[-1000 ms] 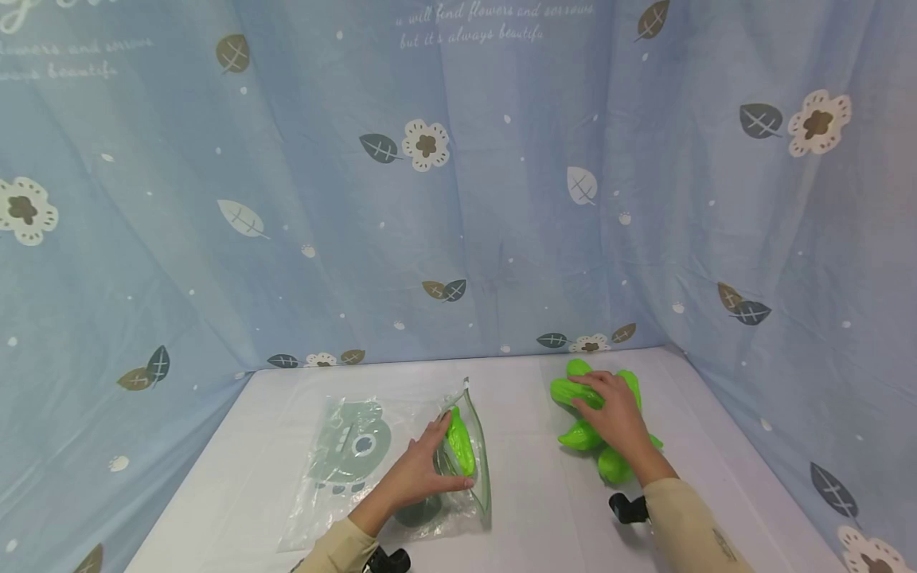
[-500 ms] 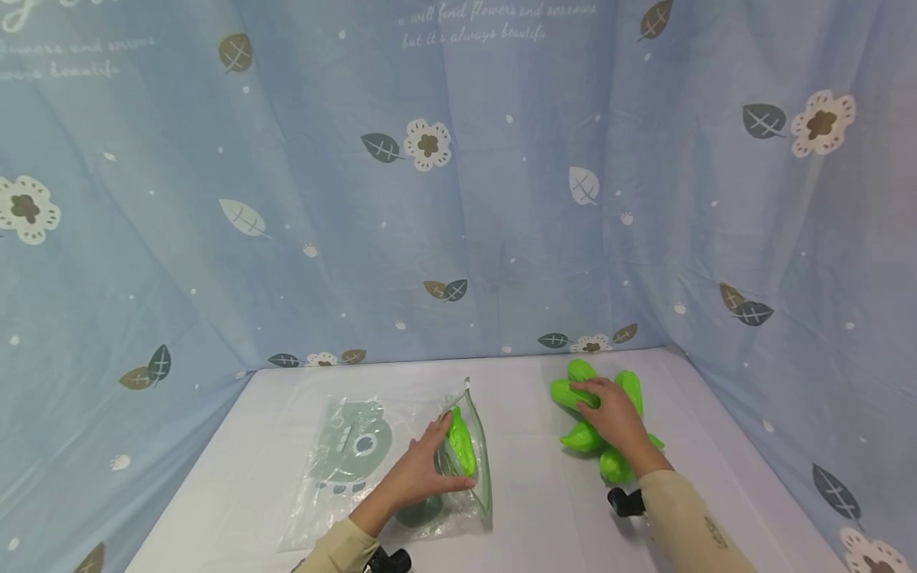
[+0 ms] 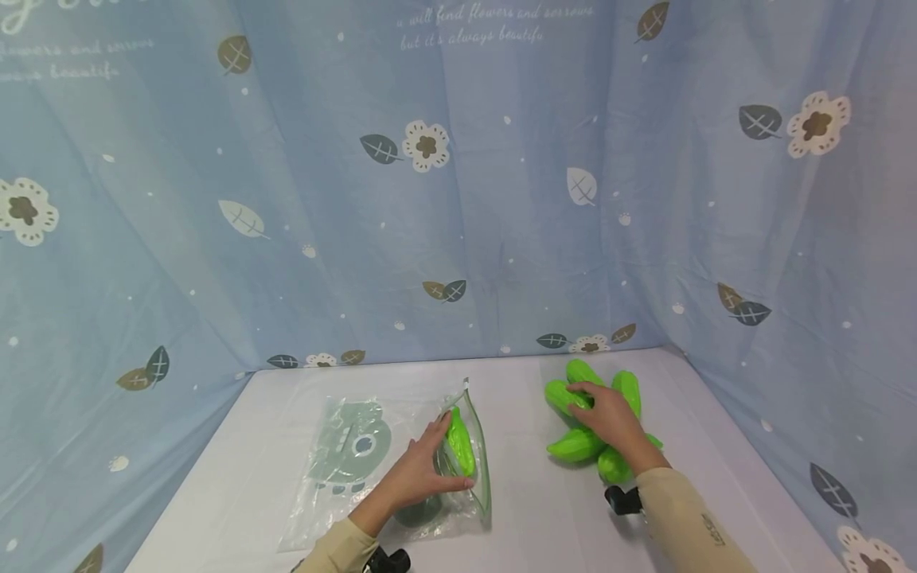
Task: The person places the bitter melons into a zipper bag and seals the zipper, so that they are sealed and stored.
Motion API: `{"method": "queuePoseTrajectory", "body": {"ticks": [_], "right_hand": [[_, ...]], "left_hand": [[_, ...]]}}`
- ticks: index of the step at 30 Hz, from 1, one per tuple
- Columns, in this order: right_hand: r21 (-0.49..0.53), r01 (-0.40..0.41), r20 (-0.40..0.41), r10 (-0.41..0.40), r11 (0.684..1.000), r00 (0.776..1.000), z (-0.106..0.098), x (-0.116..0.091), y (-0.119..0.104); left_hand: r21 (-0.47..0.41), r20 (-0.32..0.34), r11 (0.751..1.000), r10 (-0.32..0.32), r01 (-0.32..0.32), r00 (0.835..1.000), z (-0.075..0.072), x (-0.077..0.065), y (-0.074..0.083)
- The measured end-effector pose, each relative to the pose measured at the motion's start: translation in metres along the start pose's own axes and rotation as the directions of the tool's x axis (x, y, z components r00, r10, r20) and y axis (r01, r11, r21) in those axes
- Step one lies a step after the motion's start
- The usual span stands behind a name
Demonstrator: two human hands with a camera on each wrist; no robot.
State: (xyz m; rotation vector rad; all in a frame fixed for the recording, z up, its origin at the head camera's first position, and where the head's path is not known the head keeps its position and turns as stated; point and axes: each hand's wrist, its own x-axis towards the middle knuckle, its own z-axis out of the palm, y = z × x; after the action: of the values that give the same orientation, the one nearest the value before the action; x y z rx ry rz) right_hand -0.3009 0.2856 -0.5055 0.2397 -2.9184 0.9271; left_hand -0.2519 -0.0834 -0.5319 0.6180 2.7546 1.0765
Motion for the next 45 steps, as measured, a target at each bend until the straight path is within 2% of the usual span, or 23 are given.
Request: {"method": "queuePoseTrajectory", "body": {"ticks": [7,19,23,28,37,45], "right_hand": [[0.019,0.008,0.030,-0.008,1.000,1.000,0.003,-0.001,-0.007],[0.037,0.004,0.012,-0.004,0.999,1.000,0.013,-0.005,-0.012],[0.031,0.027,0.006,-0.028,0.999,1.000,0.017,-0.005,-0.013],[0.052,0.049,0.040,-0.051,0.997,0.998,0.023,-0.006,-0.012],[0.077,0.004,0.062,-0.008,0.997,0.998,0.028,-0.008,-0.018],[0.109,0.027,0.067,-0.034,0.994,0.997,0.032,-0.012,-0.025]], "left_hand": [[-0.002,0.002,1.000,-0.001,0.001,1.000,0.000,0.000,-0.001],[-0.002,0.001,1.000,-0.006,0.006,1.000,0.000,0.001,-0.002],[-0.003,0.003,1.000,-0.007,0.007,1.000,0.000,0.000,-0.001],[-0.007,0.005,1.000,-0.003,0.003,1.000,-0.001,-0.001,0.000],[-0.005,0.010,1.000,-0.019,0.019,1.000,-0.001,0.000,-0.001],[0.001,0.003,1.000,-0.011,0.011,1.000,0.000,0.000,-0.001]]}}
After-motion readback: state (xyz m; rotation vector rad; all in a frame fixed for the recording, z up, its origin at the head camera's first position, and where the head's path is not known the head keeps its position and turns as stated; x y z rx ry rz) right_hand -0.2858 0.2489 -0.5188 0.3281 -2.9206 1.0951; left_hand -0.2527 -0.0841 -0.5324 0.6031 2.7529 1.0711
